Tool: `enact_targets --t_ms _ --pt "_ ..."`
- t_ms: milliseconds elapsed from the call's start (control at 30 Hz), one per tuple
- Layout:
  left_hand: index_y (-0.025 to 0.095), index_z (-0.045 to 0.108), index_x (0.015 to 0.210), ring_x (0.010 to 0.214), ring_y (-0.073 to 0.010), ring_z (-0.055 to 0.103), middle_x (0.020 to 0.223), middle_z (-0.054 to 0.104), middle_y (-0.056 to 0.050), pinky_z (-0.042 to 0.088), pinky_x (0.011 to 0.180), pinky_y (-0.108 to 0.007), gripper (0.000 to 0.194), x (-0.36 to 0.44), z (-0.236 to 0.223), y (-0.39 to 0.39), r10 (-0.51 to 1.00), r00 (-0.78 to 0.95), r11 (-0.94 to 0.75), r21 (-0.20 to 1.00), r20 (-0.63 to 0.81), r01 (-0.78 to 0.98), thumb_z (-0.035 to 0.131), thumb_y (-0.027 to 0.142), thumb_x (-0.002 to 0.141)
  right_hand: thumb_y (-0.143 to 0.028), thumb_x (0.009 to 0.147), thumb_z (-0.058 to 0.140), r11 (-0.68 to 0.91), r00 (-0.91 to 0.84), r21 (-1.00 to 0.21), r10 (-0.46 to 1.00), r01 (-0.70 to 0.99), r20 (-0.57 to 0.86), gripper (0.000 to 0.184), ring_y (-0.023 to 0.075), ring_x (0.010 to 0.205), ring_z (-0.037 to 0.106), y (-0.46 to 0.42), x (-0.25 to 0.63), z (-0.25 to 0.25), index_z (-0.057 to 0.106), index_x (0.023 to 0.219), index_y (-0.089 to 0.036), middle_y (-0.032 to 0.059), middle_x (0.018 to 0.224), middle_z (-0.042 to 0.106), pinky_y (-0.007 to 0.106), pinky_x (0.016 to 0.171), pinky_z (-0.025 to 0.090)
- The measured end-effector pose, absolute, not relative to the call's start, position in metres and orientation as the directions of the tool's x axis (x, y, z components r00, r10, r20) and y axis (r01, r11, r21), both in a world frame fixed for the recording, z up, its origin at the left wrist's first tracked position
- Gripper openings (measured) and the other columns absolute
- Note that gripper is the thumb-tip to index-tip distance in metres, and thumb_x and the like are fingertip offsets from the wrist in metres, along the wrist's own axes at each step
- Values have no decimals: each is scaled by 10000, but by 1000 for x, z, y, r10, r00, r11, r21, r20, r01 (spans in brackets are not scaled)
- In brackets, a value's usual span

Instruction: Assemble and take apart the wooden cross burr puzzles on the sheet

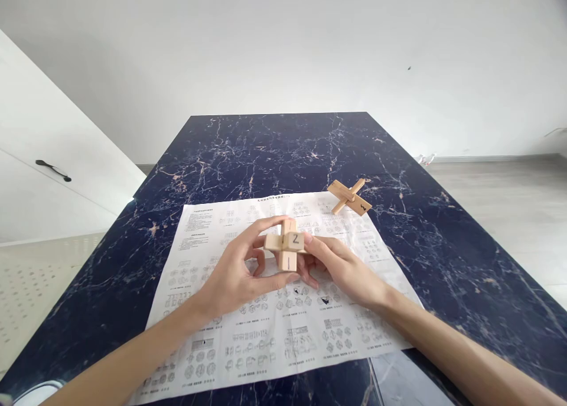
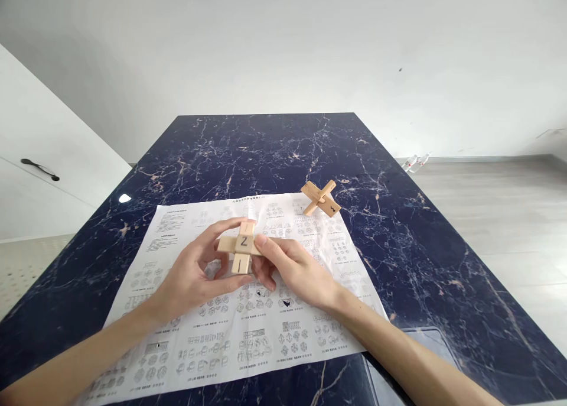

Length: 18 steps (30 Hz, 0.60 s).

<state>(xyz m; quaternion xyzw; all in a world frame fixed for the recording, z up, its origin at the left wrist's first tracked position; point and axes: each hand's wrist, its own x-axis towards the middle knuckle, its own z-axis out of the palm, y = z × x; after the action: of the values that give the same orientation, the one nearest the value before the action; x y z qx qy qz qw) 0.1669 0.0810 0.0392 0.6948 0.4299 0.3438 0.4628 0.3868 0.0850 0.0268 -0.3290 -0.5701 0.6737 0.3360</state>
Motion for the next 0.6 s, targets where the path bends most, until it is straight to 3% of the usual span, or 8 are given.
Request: enact_targets --t_ms 133,300,433,600 --pt "377 492 1511 864 -163 719 1546 577 -85 578 581 -242 732 169 41 83 959 282 -95 954 12 283 857 430 879 -609 1054 595 -359 -521 -872 841 -333 -147 483 95 520 485 90 386 25 687 867 -173 -1 716 618 269 550 402" --pt "378 525 1474 837 -145 689 1518 588 -53 575 579 -253 574 166 37 88 974 222 -26 951 -46 308 764 476 961 -435 973 800 -539 -490 -644 826 -542 -279 323 27 459 410 95 390 26 728 1093 -144 -40 700 630 149 426 344" --pt "377 531 1460 815 -136 661 1507 589 -34 559 556 -244 549 165 36 89 970 231 3 950 -80 313 747 503 971 -396 968 828 -606 -533 -445 794 -659 -292 386 26 472 430 90 384 22 684 1239 -162 -26 746 685 100 382 338" --pt "360 536 1448 772 -122 630 1490 589 -39 539 538 -232 525 167 40 89 972 222 -5 945 -71 326 722 520 984 -386 979 822 -572 -503 -342 820 -746 -274 408 35 475 471 82 376 17 627 1295 -217 -25 782 712 84 366 342"
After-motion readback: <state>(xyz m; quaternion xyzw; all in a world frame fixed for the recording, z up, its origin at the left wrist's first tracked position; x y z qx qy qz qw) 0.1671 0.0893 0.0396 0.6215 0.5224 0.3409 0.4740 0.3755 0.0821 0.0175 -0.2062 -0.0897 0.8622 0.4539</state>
